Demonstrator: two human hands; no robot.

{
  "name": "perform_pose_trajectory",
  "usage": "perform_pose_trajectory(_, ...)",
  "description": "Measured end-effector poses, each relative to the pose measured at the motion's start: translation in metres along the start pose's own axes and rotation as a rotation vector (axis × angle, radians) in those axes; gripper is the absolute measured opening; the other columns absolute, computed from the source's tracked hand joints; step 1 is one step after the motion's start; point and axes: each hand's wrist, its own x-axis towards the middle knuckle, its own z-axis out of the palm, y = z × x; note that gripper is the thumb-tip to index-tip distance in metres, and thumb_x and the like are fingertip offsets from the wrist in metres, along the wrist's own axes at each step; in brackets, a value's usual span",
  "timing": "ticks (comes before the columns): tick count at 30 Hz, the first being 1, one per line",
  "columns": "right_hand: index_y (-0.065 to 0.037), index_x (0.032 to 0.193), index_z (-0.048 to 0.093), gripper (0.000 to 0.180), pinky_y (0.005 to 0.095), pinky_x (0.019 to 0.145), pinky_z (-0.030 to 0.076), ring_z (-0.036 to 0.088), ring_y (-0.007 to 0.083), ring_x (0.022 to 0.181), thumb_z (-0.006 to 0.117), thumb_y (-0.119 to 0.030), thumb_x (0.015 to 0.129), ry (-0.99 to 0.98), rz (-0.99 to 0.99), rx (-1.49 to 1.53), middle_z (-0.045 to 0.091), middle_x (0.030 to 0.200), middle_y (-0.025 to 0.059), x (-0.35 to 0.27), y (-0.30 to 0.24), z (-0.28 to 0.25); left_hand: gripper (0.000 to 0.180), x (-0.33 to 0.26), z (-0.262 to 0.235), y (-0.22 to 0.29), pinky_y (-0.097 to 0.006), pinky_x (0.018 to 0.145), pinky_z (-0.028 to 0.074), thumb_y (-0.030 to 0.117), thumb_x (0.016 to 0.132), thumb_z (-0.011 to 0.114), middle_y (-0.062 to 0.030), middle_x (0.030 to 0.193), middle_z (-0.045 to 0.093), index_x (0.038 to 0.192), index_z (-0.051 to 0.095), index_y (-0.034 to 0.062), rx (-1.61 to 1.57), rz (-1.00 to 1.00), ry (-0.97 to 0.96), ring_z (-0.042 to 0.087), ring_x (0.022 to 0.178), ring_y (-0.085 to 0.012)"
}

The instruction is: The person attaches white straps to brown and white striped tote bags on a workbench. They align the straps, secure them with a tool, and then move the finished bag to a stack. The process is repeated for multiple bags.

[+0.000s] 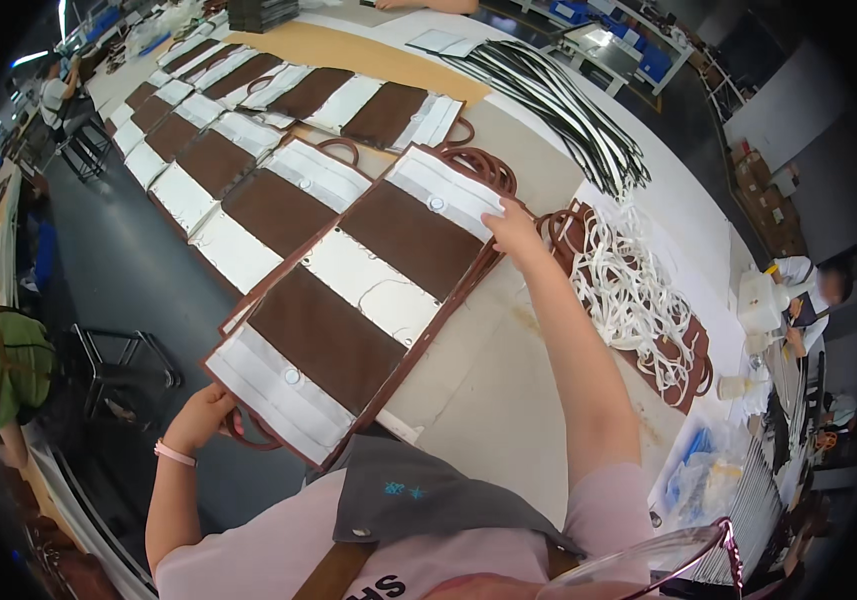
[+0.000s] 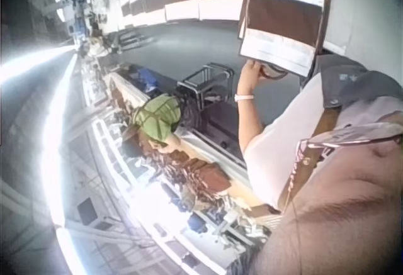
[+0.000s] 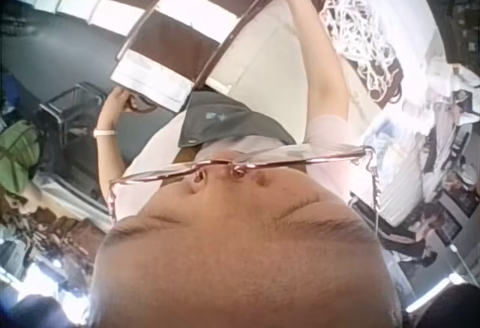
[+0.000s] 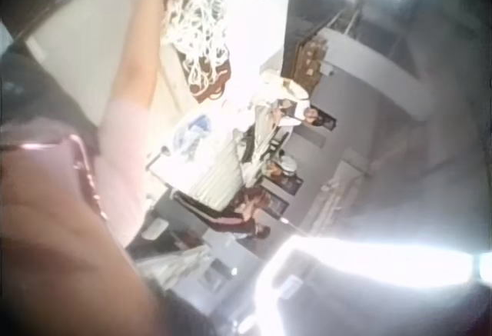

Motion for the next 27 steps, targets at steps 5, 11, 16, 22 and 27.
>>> perform_pose_trajectory(5, 0.002, 0.118, 0.059, 0.034, 0.0346, 0.073, 0.056, 0.063, 0.0200, 0.091, 0.064, -0.021, 0.093, -0.040, 0.131, 0.401, 0.062, 0.106, 0.0119, 0.011, 0.039, 0.015, 0.024, 0.010, -0.013, 0.011, -0.034, 0.075, 0.060, 0.019, 0.099, 0.061, -0.0076, 0.082, 0.071, 0.102, 0.069, -0.0028, 0.089, -0.026, -0.098, 0.070, 0.074, -0.0168)
perform_pose_trajectory(11, 0.002, 0.088, 0.058, 0.021, 0.0302, 0.042, 0.046, 0.059, 0.0194, 0.049, 0.066, -0.017, 0.091, 0.305, 0.081, 0.382, 0.062, 0.073, 0.0103, 0.024, 0.043, 0.030, 0.022, 0.015, -0.014, 0.011, -0.034, 0.079, 0.059, 0.013, 0.096, 0.063, -0.0090, 0.086, 0.072, 0.106, 0.069, -0.0060, 0.098, 0.049, -0.130, 0.070, 0.080, -0.0185)
perform_pose_trajectory(16, -0.006, 0.078, 0.053, 0.027, 0.0270, 0.038, 0.042, 0.055, 0.0138, 0.046, 0.068, -0.022, 0.093, 0.206, 0.115, 0.414, 0.055, 0.064, 0.0043, 0.023, 0.050, 0.023, 0.024, 0.019, -0.083, 0.024, -0.032, 0.077, 0.055, 0.012, 0.095, 0.062, -0.0091, 0.089, 0.072, 0.110, 0.069, -0.0045, 0.370, 0.293, 0.209, 0.068, 0.081, -0.0189)
perform_pose_trajectory(22, -0.004, 0.076, 0.054, 0.029, 0.0271, 0.046, 0.043, 0.052, 0.0124, 0.051, 0.067, -0.022, 0.095, 0.303, -0.023, 0.502, 0.054, 0.066, 0.0032, 0.010, 0.075, 0.030, 0.032, 0.116, -0.033, 0.151, -0.028, 0.085, 0.050, 0.019, 0.099, 0.061, -0.0042, 0.115, 0.070, 0.125, 0.067, 0.0021, 0.048, 0.618, 0.234, 0.064, 0.102, -0.0139)
perform_pose_trajectory(27, -0.001, 0.113, 0.055, 0.027, 0.0286, 0.056, 0.045, 0.055, 0.0127, 0.063, 0.065, -0.020, 0.097, 0.348, -0.157, 0.425, 0.055, 0.074, 0.0030, -0.026, 0.095, 0.040, 0.044, 0.268, 0.048, 0.238, -0.038, 0.098, 0.049, 0.023, 0.093, 0.065, -0.0195, 0.128, 0.066, 0.132, 0.062, 0.0023, 0.431, 0.885, 0.223, 0.065, 0.113, -0.0315)
